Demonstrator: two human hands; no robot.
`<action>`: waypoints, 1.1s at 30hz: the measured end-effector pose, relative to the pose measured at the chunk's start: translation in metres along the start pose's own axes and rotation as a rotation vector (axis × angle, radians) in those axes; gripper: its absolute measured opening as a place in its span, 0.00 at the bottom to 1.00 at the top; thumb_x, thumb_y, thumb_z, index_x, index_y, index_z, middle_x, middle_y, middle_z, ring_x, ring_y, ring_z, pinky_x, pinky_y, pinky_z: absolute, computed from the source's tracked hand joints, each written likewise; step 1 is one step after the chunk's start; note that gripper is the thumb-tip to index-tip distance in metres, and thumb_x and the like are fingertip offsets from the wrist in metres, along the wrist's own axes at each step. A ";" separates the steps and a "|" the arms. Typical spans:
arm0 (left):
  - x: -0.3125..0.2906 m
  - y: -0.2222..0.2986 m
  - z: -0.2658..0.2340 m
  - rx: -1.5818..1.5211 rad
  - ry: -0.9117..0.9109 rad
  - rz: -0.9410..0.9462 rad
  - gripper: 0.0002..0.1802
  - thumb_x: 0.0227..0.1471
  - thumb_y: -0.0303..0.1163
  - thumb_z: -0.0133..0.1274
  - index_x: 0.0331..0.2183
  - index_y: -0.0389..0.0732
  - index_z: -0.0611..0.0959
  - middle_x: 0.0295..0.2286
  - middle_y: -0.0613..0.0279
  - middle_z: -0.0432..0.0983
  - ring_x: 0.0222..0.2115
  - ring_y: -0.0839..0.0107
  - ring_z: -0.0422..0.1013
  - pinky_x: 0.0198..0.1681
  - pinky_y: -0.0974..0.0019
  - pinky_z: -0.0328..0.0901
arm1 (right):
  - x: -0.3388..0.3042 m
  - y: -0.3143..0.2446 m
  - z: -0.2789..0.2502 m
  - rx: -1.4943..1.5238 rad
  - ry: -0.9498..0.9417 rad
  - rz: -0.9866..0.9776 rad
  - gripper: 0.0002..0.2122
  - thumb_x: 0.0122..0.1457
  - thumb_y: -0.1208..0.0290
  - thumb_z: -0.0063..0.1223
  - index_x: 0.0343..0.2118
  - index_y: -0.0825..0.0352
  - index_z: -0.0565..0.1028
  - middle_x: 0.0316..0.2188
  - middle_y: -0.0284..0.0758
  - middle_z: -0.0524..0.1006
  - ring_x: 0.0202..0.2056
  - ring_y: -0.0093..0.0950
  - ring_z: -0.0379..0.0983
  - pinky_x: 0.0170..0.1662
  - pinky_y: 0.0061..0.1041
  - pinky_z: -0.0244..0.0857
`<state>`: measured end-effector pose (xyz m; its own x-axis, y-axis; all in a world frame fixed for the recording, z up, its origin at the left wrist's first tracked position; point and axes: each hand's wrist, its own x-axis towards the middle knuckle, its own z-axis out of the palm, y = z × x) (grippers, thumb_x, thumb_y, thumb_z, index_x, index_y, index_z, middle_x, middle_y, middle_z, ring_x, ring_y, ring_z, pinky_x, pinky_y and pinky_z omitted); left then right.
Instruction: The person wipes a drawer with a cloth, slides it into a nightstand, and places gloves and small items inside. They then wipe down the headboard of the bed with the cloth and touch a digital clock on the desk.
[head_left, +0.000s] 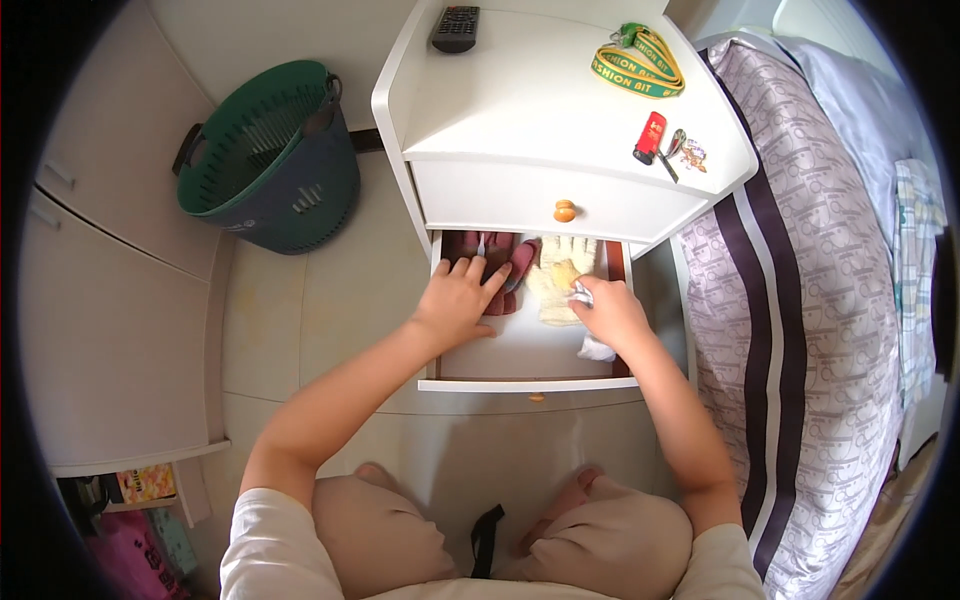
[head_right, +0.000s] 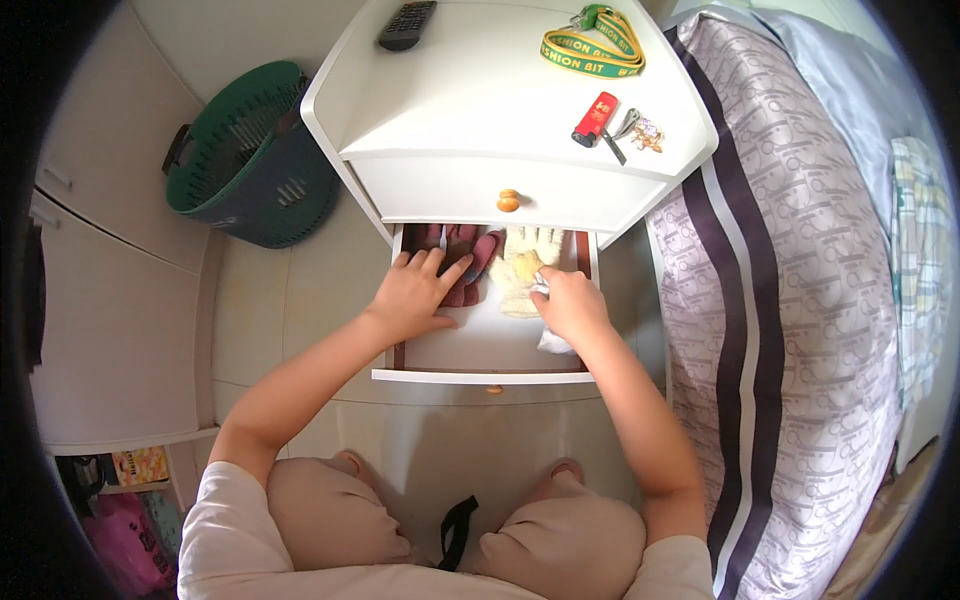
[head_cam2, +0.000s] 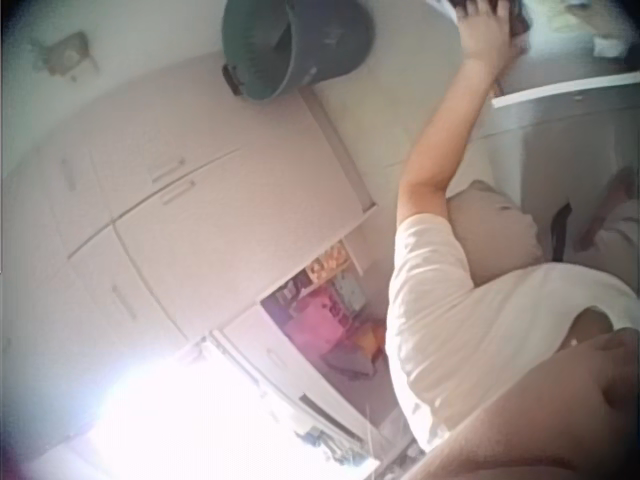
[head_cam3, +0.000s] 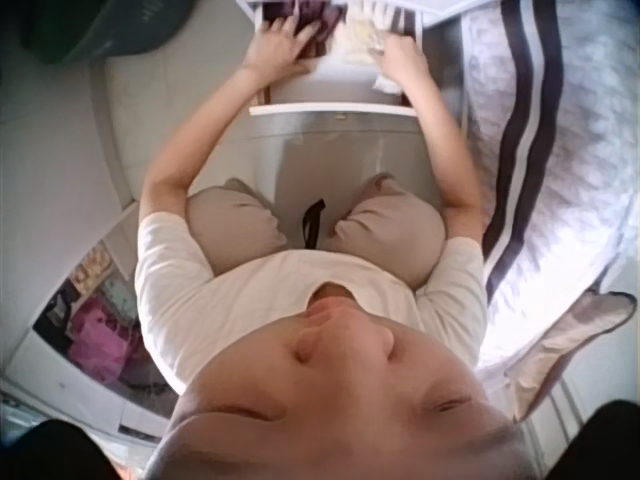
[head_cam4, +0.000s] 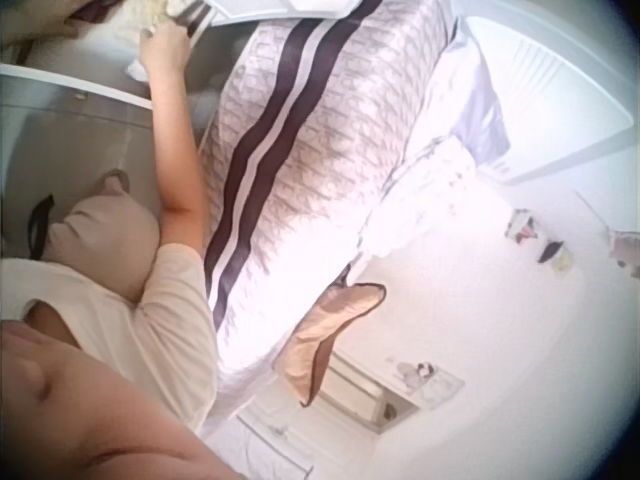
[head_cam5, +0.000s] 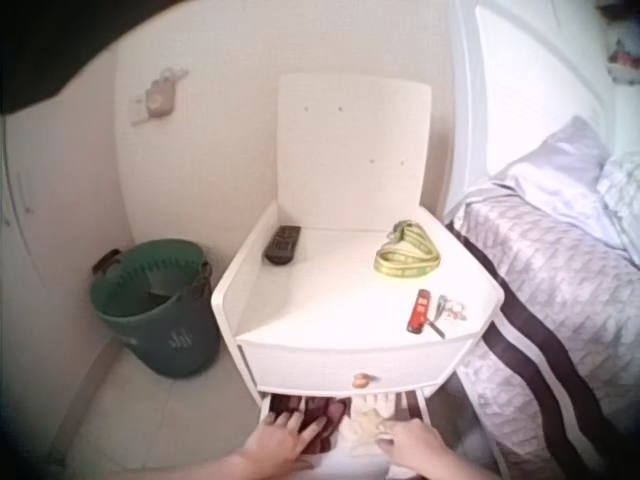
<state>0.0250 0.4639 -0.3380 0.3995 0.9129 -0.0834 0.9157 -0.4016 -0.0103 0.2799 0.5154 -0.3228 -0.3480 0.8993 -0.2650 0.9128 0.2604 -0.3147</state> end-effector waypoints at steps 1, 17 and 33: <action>0.000 -0.003 -0.001 -0.059 0.053 0.005 0.53 0.42 0.56 0.68 0.64 0.45 0.65 0.43 0.51 0.70 0.46 0.55 0.69 0.50 0.52 0.66 | -0.005 -0.001 0.000 0.152 0.148 -0.063 0.14 0.59 0.67 0.60 0.45 0.68 0.77 0.34 0.45 0.81 0.36 0.44 0.79 0.41 0.39 0.73; -0.033 -0.006 -0.013 -1.579 0.387 -0.085 0.10 0.53 0.19 0.48 0.34 0.33 0.85 0.33 0.59 0.77 0.36 0.71 0.73 0.43 0.68 0.66 | -0.045 -0.033 -0.137 0.065 0.968 -0.407 0.12 0.55 0.74 0.62 0.44 0.63 0.81 0.41 0.34 0.81 0.47 0.38 0.68 0.55 0.34 0.59; -0.062 -0.051 -0.076 -1.117 0.416 -0.498 0.10 0.56 0.33 0.58 0.39 0.40 0.82 0.23 0.60 0.78 0.18 0.75 0.72 0.24 0.66 0.65 | -0.038 -0.067 -0.092 0.582 1.047 -0.769 0.10 0.55 0.91 0.57 0.39 0.75 0.80 0.40 0.43 0.83 0.34 0.28 0.80 0.34 0.22 0.75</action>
<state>-0.0434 0.4330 -0.2569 -0.1949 0.9808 0.0049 0.4278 0.0805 0.9003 0.2521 0.4959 -0.2075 -0.1582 0.5096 0.8458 0.2661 0.8469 -0.4604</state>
